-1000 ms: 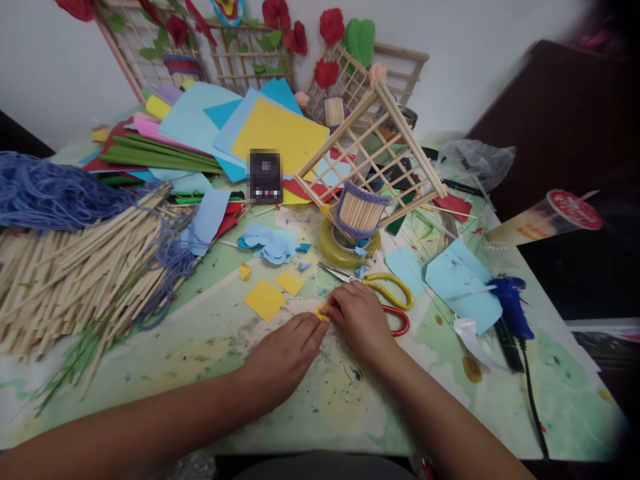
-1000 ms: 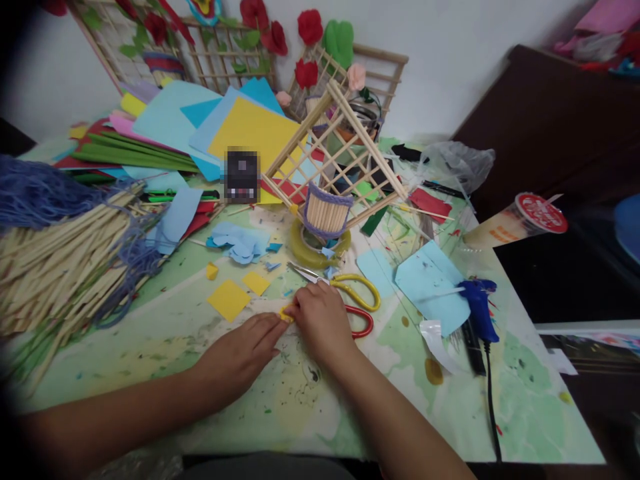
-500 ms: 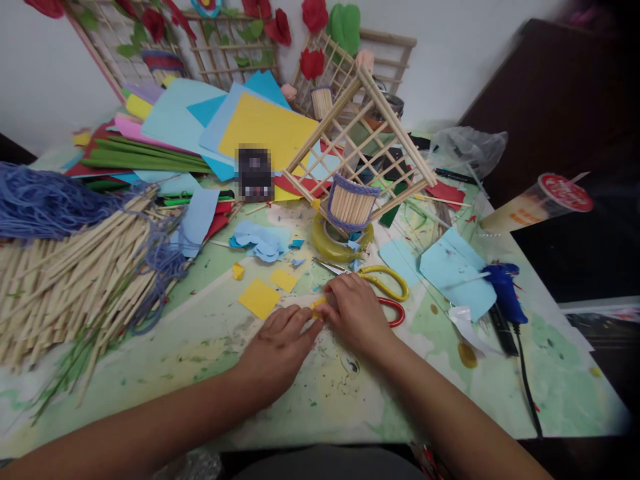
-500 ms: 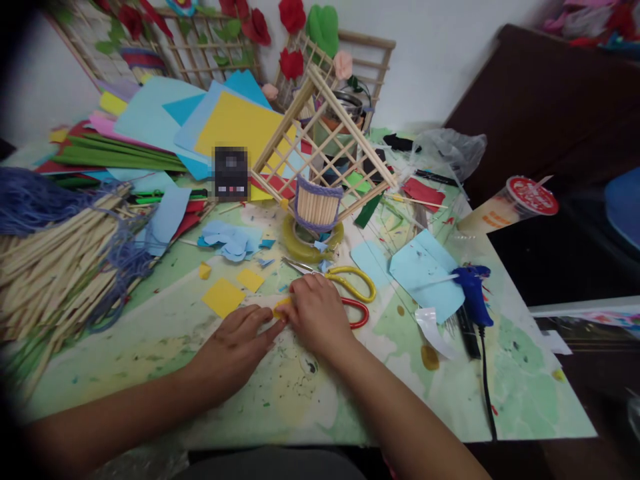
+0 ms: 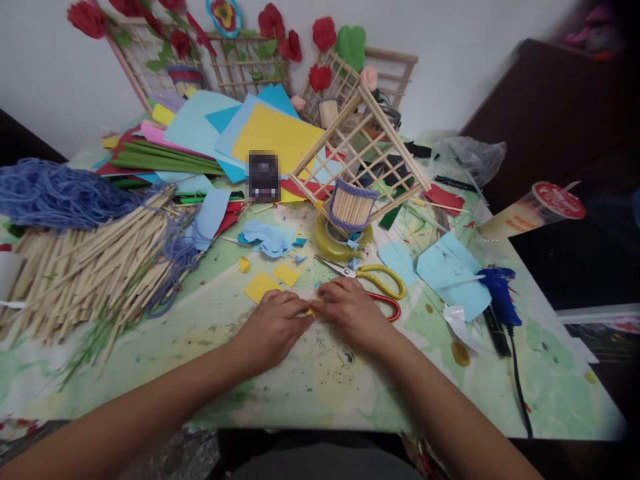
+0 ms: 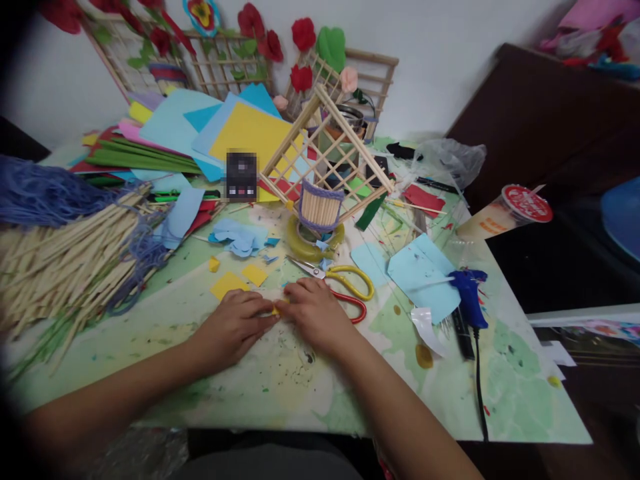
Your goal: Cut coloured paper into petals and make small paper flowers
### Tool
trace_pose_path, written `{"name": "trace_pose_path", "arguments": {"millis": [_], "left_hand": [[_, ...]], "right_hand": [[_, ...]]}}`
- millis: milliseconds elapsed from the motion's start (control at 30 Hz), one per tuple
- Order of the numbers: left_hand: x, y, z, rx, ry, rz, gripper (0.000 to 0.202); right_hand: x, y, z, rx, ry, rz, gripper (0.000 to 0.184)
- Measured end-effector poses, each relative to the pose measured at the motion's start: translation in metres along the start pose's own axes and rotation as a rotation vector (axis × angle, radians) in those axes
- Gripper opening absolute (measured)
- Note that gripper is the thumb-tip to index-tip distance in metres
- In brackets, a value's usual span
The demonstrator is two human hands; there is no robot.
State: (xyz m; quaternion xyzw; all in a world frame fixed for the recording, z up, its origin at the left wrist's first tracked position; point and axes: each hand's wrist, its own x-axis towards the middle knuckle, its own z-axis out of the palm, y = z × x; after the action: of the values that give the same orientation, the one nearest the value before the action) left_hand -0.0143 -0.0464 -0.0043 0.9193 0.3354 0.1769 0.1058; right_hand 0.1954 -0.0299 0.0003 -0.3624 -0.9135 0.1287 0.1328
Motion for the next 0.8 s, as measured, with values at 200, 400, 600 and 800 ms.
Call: {"name": "trace_pose_path", "arguments": {"millis": [200, 400, 600, 800], "left_hand": [[-0.002, 0.005, 0.001, 0.087, 0.015, 0.026, 0.023], [0.000, -0.004, 0.002, -0.039, 0.068, -0.012, 0.017], [0.007, -0.006, 0.004, -0.015, 0.102, -0.007, 0.020], [0.004, -0.005, 0.010, 0.143, 0.090, 0.070, 0.023]], "right_hand": [[0.002, 0.000, 0.006, -0.102, 0.076, 0.152, 0.027], [-0.004, 0.001, 0.001, 0.059, 0.121, 0.039, 0.025], [0.000, 0.001, -0.002, 0.132, 0.070, -0.014, 0.014], [0.000, 0.001, 0.005, 0.090, 0.109, 0.002, 0.012]]}}
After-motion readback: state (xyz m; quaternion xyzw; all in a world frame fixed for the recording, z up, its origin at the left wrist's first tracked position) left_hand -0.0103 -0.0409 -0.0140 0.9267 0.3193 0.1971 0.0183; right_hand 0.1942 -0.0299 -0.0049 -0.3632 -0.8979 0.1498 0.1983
